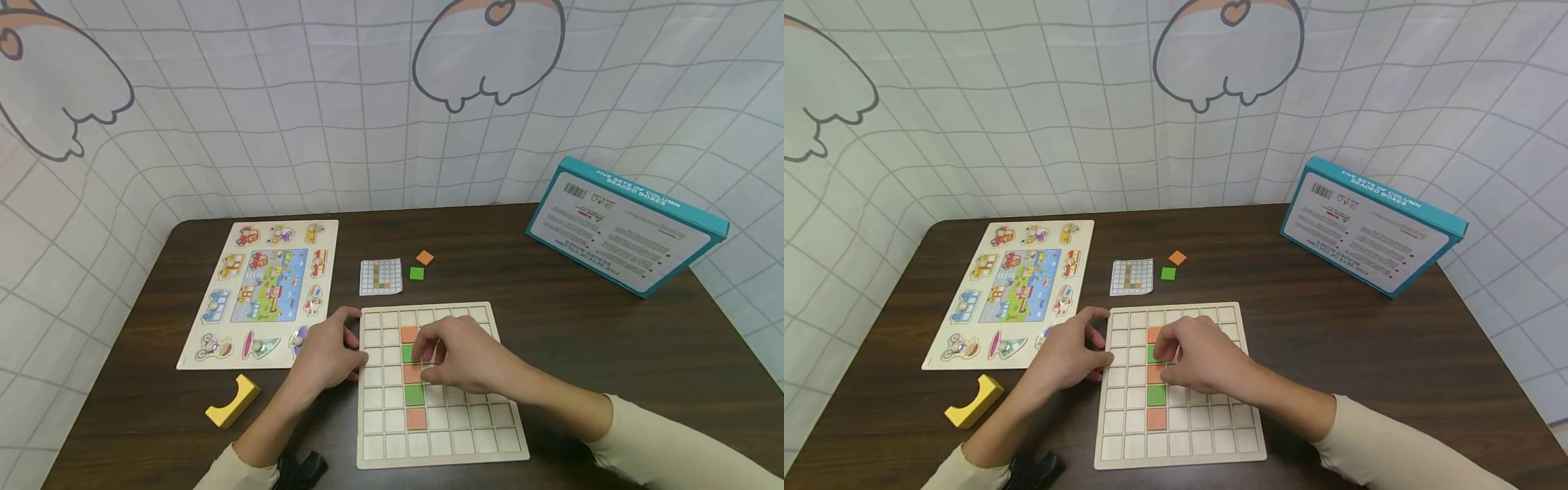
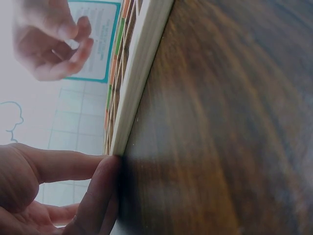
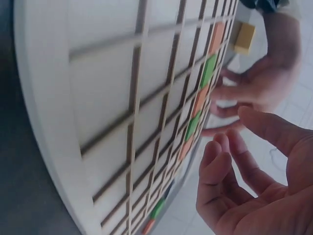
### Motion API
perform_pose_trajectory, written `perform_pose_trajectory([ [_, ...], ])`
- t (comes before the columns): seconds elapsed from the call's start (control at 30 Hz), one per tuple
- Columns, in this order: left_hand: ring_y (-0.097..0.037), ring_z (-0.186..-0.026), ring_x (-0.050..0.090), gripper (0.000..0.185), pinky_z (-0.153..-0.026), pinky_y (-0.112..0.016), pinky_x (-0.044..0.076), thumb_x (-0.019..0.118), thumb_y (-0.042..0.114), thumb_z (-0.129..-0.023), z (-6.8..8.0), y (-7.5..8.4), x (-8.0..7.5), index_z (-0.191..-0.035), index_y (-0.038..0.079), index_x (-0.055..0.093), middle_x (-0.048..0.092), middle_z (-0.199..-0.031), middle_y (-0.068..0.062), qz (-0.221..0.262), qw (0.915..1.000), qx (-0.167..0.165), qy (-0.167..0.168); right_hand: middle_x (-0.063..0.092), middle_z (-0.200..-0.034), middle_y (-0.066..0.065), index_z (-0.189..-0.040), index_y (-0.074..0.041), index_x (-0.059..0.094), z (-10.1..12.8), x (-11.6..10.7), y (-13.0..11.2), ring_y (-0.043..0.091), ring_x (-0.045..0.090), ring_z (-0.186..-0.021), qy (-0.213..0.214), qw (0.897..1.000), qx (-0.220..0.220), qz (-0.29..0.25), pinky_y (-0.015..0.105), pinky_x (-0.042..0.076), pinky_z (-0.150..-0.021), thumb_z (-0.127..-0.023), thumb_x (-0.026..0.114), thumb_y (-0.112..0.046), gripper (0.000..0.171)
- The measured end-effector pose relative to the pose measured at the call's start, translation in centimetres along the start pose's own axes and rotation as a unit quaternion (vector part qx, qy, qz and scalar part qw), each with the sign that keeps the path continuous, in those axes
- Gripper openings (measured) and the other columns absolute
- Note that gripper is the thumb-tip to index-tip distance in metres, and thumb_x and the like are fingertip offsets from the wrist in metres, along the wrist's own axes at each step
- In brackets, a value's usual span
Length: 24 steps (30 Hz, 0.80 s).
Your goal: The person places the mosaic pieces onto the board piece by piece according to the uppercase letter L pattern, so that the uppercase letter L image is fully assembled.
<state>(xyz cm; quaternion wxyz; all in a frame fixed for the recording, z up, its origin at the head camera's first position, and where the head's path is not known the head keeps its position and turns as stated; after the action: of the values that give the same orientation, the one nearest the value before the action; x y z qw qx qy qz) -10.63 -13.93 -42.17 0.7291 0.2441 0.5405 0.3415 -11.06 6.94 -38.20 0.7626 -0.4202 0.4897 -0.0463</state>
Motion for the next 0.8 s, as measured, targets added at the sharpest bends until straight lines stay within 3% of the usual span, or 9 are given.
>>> perform_pose_trajectory([
  [0.4, -0.017, -0.050, 0.065, 0.065, -0.047, -0.028, 0.056, 0.080, -0.002, -0.083, 0.0, 0.0, 0.0, -0.143, 0.006, 0.055, 0.060, -0.088, -0.010, 0.008, 1.0000, 0.000, -0.001, 0.070, -0.088, -0.003, -0.103, -0.009, 0.078, -3.3, -3.3, 2.4, 0.014, 0.063, -0.080, 0.044, 0.998, 0.029, -0.021, 0.031, 0.053, -0.073, -0.084, 0.082, -0.008, 0.019],
  [0.8, -0.016, -0.049, 0.065, 0.064, -0.047, -0.030, 0.056, 0.078, -0.003, -0.082, 0.3, 0.0, 0.0, -0.142, 0.004, 0.055, 0.061, -0.088, -0.011, 0.009, 0.9999, 0.010, 0.001, 0.069, -0.094, 0.003, -0.107, -0.006, 0.077, -7.1, -4.8, 4.9, 0.021, 0.063, -0.090, 0.074, 0.993, 0.078, -0.050, 0.035, 0.055, -0.080, -0.087, 0.079, -0.006, 0.020],
])
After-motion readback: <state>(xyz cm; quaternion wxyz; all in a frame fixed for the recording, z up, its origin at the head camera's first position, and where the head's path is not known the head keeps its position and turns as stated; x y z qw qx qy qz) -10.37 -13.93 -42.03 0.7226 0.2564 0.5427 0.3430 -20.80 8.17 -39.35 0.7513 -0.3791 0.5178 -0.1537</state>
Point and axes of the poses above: each hand's wrist, its own z-axis away from the middle knuckle, its own x-axis out of the palm, y = z × x, the point moved 5 cm from there along -z, towards the middle knuckle
